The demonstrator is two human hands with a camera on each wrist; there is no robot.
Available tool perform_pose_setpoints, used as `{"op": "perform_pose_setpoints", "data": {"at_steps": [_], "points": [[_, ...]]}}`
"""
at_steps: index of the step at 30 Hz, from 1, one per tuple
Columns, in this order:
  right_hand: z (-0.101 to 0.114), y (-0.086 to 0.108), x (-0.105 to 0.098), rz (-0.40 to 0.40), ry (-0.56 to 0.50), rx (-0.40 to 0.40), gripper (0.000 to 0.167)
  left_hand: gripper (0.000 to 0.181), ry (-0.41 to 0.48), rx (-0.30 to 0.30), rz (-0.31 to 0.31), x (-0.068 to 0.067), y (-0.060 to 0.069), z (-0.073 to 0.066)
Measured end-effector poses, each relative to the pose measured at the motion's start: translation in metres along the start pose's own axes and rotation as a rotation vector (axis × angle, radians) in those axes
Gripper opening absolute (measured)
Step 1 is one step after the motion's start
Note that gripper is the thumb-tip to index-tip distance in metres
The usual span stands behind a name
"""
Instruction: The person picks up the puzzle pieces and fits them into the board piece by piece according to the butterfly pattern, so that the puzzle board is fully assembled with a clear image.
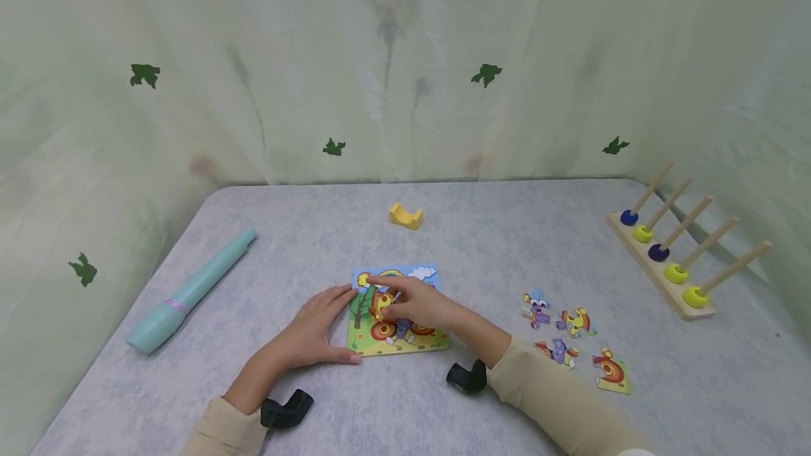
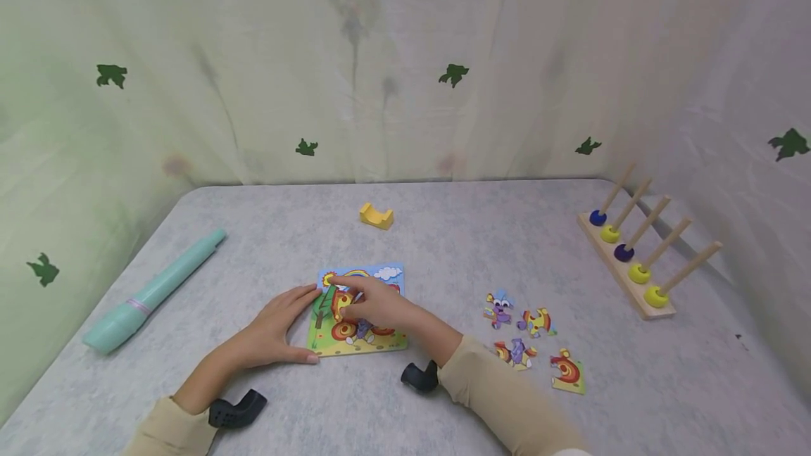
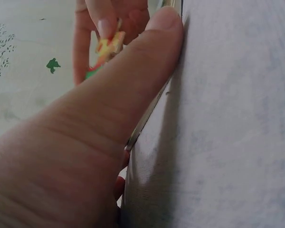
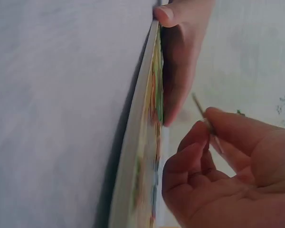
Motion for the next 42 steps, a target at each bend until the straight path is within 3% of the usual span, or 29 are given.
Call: {"op": "perform_pose_setpoints", "data": {"at_steps": [4,12,23,28,36,42], "points": [[-0.009,-0.009,0.002,-0.003,0.054,0.015,0.054,0.110,0.002,0.005,-0.007,0.000,0.001,-0.001],[-0.015,-0.019,0.004,-0.031,0.110,0.086,0.036,0.108,0.018,0.062,-0.051,-0.001,0.000,-0.004],[-0.011,-0.019,0.003,-0.047,0.274,0.099,0.033,0.101,0.007,0.076,-0.051,-0.001,0.001,-0.005],[-0.009,-0.016,0.006,-0.057,0.330,0.123,0.040,0.097,-0.006,0.082,-0.047,-0.001,0.001,-0.005],[-0.009,-0.013,0.008,-0.092,0.359,0.159,0.041,0.096,-0.013,0.105,-0.052,-0.001,0.000,-0.006],[-0.010,-0.013,0.007,-0.110,0.352,0.141,0.039,0.095,-0.010,0.102,-0.063,-0.002,0.002,-0.006]]}}
Point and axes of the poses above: each hand's wrist, its own y-axis away from the middle knuckle, its own x-axis out of the palm, z = x × y, the point moved 4 cm from there along -y, towards the middle knuckle, and after that the axes turned 11 degrees about z, right-handed, at the moved point
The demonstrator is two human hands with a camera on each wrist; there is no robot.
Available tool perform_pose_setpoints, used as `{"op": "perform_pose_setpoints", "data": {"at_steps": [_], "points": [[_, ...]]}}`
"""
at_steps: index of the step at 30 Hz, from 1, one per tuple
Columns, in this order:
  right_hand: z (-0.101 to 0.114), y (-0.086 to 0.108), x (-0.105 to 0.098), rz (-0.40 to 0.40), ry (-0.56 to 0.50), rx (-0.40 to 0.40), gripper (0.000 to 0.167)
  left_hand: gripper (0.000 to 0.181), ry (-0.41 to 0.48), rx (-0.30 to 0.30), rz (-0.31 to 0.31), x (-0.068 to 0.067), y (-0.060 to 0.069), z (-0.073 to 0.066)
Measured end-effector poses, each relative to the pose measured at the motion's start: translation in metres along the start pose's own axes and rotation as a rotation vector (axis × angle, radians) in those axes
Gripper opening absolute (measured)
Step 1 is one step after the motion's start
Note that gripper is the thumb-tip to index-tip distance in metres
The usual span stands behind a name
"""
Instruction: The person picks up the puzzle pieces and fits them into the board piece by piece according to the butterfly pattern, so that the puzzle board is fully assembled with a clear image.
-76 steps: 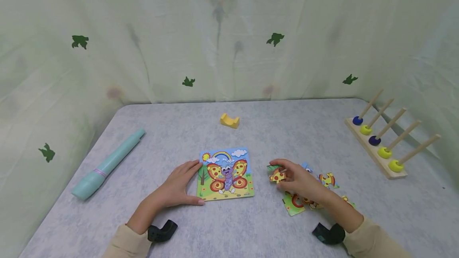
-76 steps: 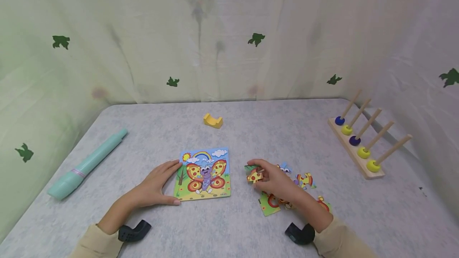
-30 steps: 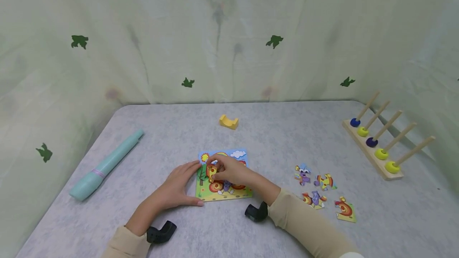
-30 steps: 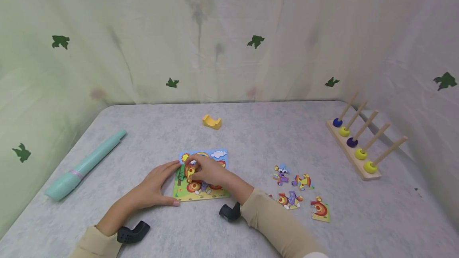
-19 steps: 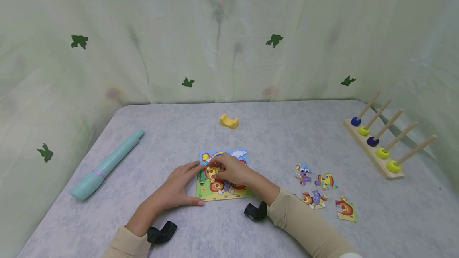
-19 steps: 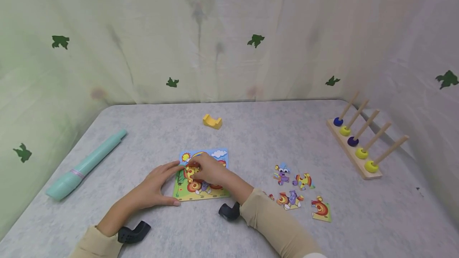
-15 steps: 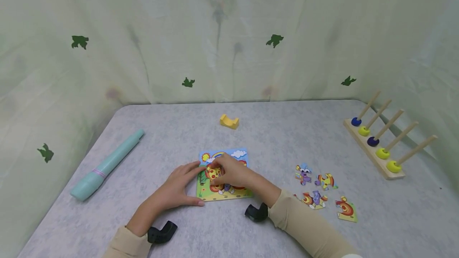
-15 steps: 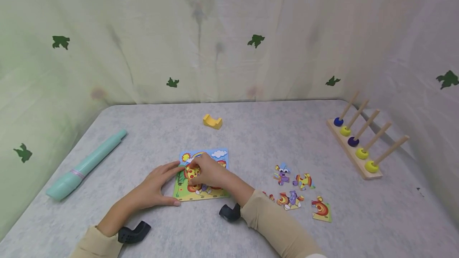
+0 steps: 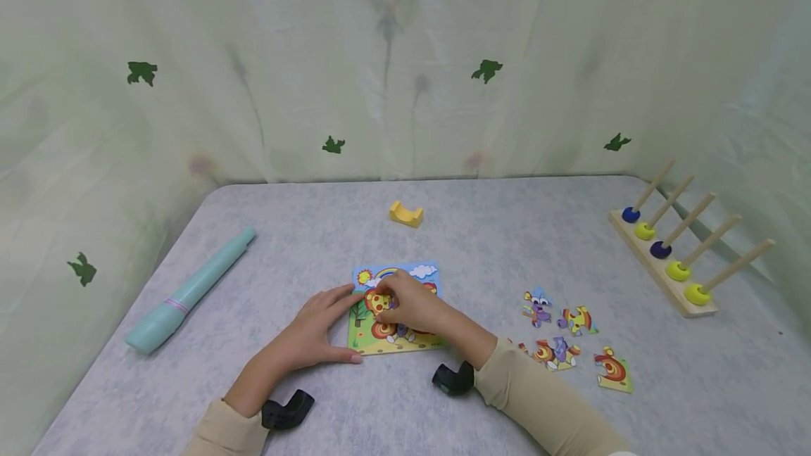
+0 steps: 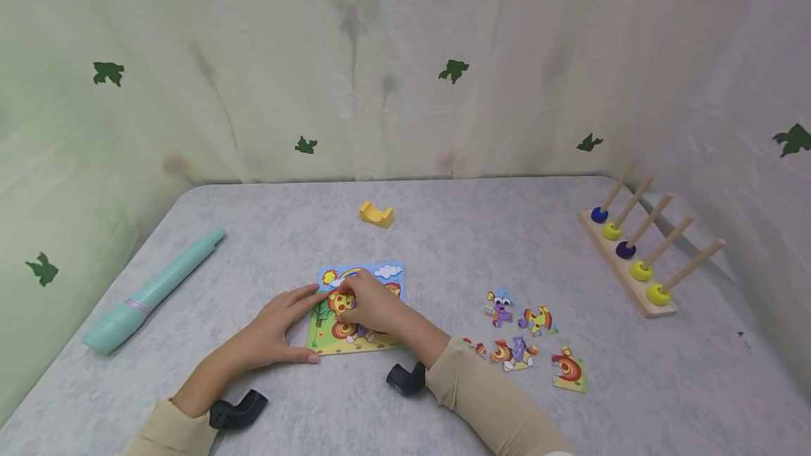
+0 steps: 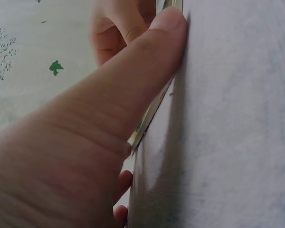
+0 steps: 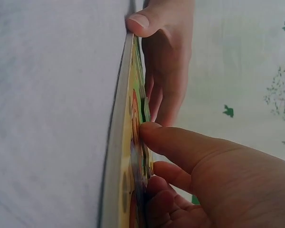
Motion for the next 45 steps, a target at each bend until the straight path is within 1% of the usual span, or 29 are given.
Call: {"op": "perform_pose_setpoints", "data": {"at_steps": [6,12,17,22,25,28,31,33,35,38,40,42,45], "points": [[-0.003,0.001,0.000,0.001,-0.026,-0.005,0.038,0.094,0.006,-0.008,0.018,0.000,0.000,0.000],[-0.005,0.001,-0.002,-0.005,-0.047,-0.018,0.036,0.093,0.014,0.000,0.016,0.000,0.000,0.000],[-0.005,0.001,-0.001,-0.014,-0.032,-0.016,0.032,0.093,0.013,-0.002,0.026,0.001,-0.001,0.000],[-0.003,0.001,-0.001,-0.013,-0.017,-0.004,0.033,0.094,0.007,-0.005,0.025,0.000,0.000,0.000],[0.000,0.000,-0.002,0.007,-0.012,-0.009,0.036,0.094,0.002,-0.003,0.020,-0.001,0.000,0.000],[0.001,0.002,-0.004,0.045,-0.025,-0.022,0.044,0.093,-0.004,0.003,0.016,-0.001,0.000,0.000],[0.005,0.009,-0.011,0.081,-0.069,-0.044,0.054,0.093,-0.012,0.017,0.008,0.001,0.000,0.001],[0.007,0.017,-0.018,0.085,-0.103,-0.068,0.059,0.093,-0.012,0.024,0.002,0.001,-0.001,0.001],[0.010,0.028,-0.028,0.063,-0.133,-0.105,0.061,0.093,-0.012,0.028,-0.002,0.002,-0.001,0.002],[0.014,0.047,-0.047,-0.017,-0.136,-0.187,0.061,0.094,-0.009,0.015,0.004,0.002,-0.002,0.002],[0.016,0.062,-0.060,-0.090,-0.110,-0.244,0.061,0.095,-0.010,0.006,0.014,0.001,-0.002,0.001],[0.015,0.078,-0.072,-0.160,-0.078,-0.281,0.062,0.095,-0.012,-0.005,0.023,0.001,-0.001,0.001],[0.008,0.104,-0.086,-0.259,-0.021,-0.295,0.065,0.095,-0.007,-0.016,0.036,0.000,-0.001,0.000]]}}
Point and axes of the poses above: each hand's wrist, its own y-axis away from the middle knuckle, its own x-axis out of the palm, z = x × y, the point moved 4 cm from there along -y, towards the middle knuckle, and after that the axes turned 11 degrees about z, right-handed, at the moved point
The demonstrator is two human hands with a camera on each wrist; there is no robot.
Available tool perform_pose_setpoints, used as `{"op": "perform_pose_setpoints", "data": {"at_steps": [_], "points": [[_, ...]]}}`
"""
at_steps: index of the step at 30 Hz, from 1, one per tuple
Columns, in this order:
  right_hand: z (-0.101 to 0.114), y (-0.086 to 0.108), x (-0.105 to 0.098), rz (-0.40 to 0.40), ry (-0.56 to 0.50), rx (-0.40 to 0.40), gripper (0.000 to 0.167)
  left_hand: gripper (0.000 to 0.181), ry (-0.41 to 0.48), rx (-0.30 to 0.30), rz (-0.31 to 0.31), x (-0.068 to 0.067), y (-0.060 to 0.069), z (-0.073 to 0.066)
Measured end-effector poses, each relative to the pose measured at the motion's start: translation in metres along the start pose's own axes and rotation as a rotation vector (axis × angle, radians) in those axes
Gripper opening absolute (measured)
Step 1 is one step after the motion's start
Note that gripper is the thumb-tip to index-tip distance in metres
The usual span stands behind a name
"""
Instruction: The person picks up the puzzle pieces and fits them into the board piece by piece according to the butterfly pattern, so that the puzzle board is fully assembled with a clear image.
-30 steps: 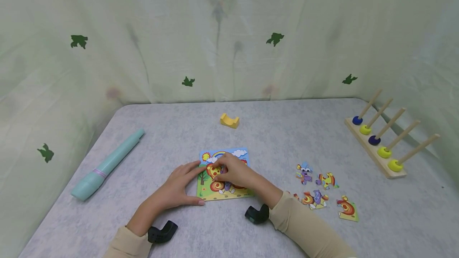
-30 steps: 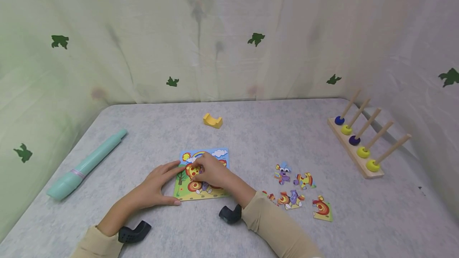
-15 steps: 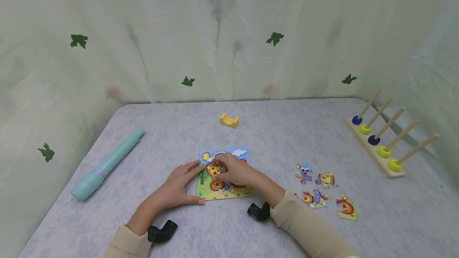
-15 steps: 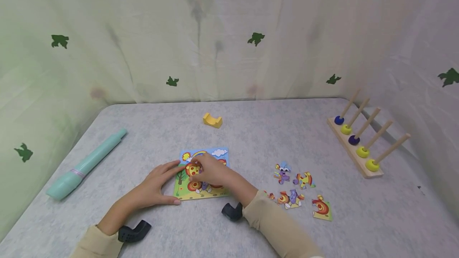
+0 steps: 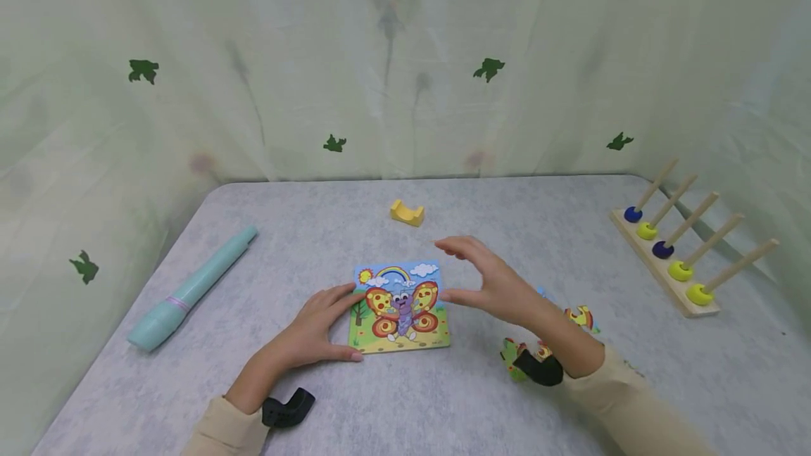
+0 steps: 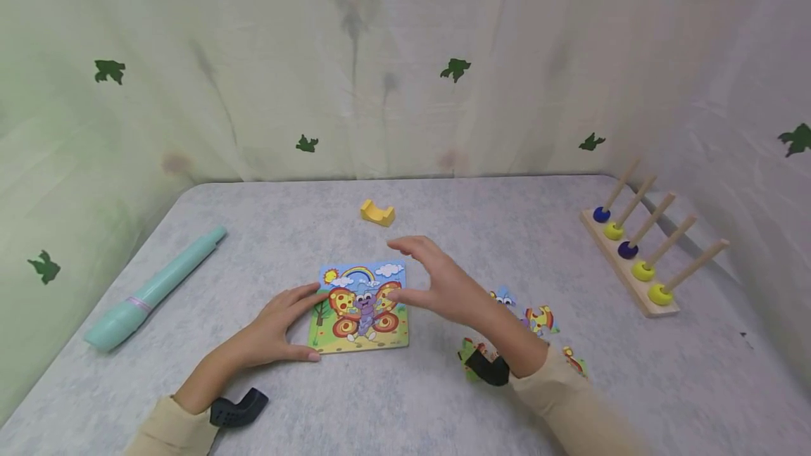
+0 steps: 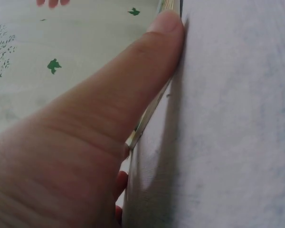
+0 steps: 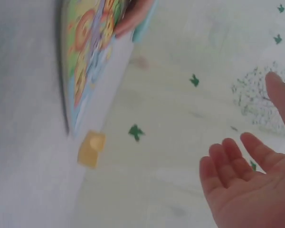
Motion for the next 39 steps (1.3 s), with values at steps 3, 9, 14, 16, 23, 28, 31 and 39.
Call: {"op": "perform_pose_setpoints", "data": {"at_steps": [3,9,14,16,23,28,31,39], "points": [[-0.006,0.024,-0.016,-0.078,0.057,0.008,0.068,0.095,0.005,-0.009,0.007,0.000,0.000,0.000],[-0.030,0.067,-0.034,-0.173,0.117,0.078,0.075,0.096,0.000,-0.007,0.000,0.001,0.000,0.001],[-0.053,0.092,-0.037,-0.204,0.085,0.175,0.078,0.095,0.004,-0.009,0.006,0.002,0.000,0.003],[-0.062,0.099,-0.037,-0.202,0.059,0.207,0.078,0.095,0.000,-0.009,0.009,0.003,-0.001,0.004],[-0.083,0.109,-0.034,-0.152,0.004,0.287,0.078,0.096,0.003,-0.009,0.007,0.001,0.000,0.003],[-0.092,0.112,-0.031,-0.102,-0.029,0.369,0.079,0.095,0.004,-0.008,0.008,0.002,-0.001,0.002],[-0.099,0.115,-0.029,-0.070,-0.037,0.426,0.082,0.095,0.006,-0.013,0.011,0.002,-0.001,0.003],[-0.119,0.122,-0.026,-0.006,-0.023,0.481,0.088,0.096,0.008,-0.019,0.013,0.003,-0.002,0.002]]}}
Point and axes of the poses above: each hand's wrist, its own y-axis away from the middle knuckle, its own x-axis out of the palm, z = x × y, the point moved 4 cm from there along -y, towards the middle knuckle, and after that the axes turned 11 degrees about z, right-handed, at the moved point
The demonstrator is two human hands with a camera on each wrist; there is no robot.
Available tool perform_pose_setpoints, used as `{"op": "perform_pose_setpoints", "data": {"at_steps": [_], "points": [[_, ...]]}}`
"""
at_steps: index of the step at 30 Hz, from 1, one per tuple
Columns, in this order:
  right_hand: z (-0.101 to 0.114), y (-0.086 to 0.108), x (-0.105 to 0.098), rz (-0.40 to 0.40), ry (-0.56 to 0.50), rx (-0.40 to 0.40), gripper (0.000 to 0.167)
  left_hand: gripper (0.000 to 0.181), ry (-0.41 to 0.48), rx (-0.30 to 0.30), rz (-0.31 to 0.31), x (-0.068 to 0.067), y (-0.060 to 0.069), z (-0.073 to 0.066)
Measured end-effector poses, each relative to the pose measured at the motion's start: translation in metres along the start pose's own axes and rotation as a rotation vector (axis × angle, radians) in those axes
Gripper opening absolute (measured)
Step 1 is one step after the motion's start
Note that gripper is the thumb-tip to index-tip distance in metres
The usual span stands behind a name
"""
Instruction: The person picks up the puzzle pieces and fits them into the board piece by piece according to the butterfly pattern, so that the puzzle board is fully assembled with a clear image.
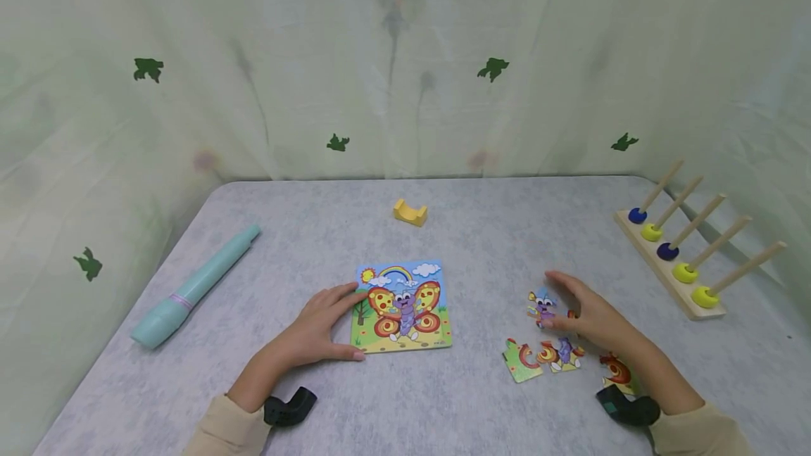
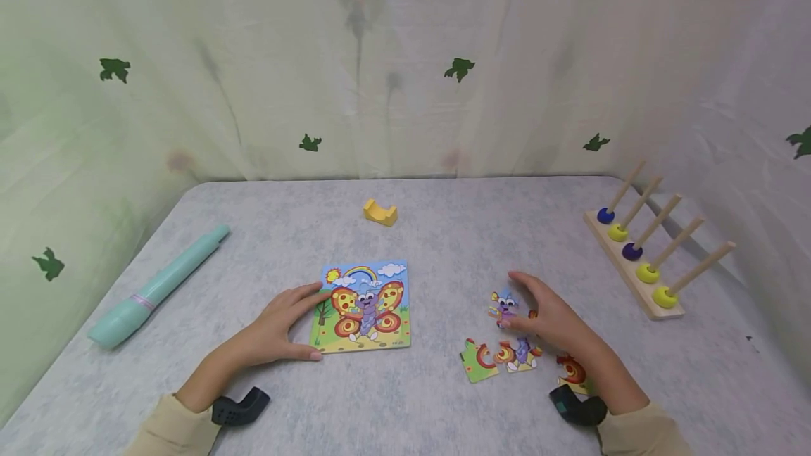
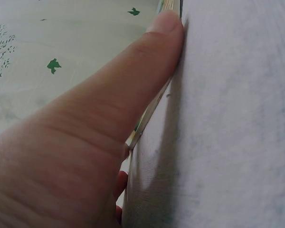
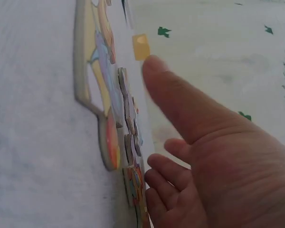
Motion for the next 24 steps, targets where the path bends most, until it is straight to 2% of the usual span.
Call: {"op": "perform_pose_setpoints", "data": {"at_steps": [5,11,20,24], "points": [[-0.0035,-0.0003,0.0003,0.027,0.036,-0.010,0.087,0.096,0.004,0.000,0.001,0.0000,0.0000,-0.0003],[-0.0024,-0.0011,0.0008,0.031,0.094,-0.055,0.077,0.096,0.009,-0.013,0.008,-0.0002,0.0005,0.0003],[0.0041,-0.0024,0.0045,0.003,0.264,-0.042,0.075,0.096,0.007,0.001,-0.016,0.0001,0.0015,0.0001],[0.0042,-0.0038,0.0054,-0.006,0.284,-0.011,0.075,0.096,0.005,-0.002,-0.011,0.0000,0.0012,0.0004]]}}
Point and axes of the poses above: each hand's wrist, its own y-axis away from the middle knuckle, its own x-axis out of the palm, z = x × y, the point moved 4 cm from there along -y, towards the middle knuckle, and after that the axes turned 11 degrees about z, right-handed, at the moved point
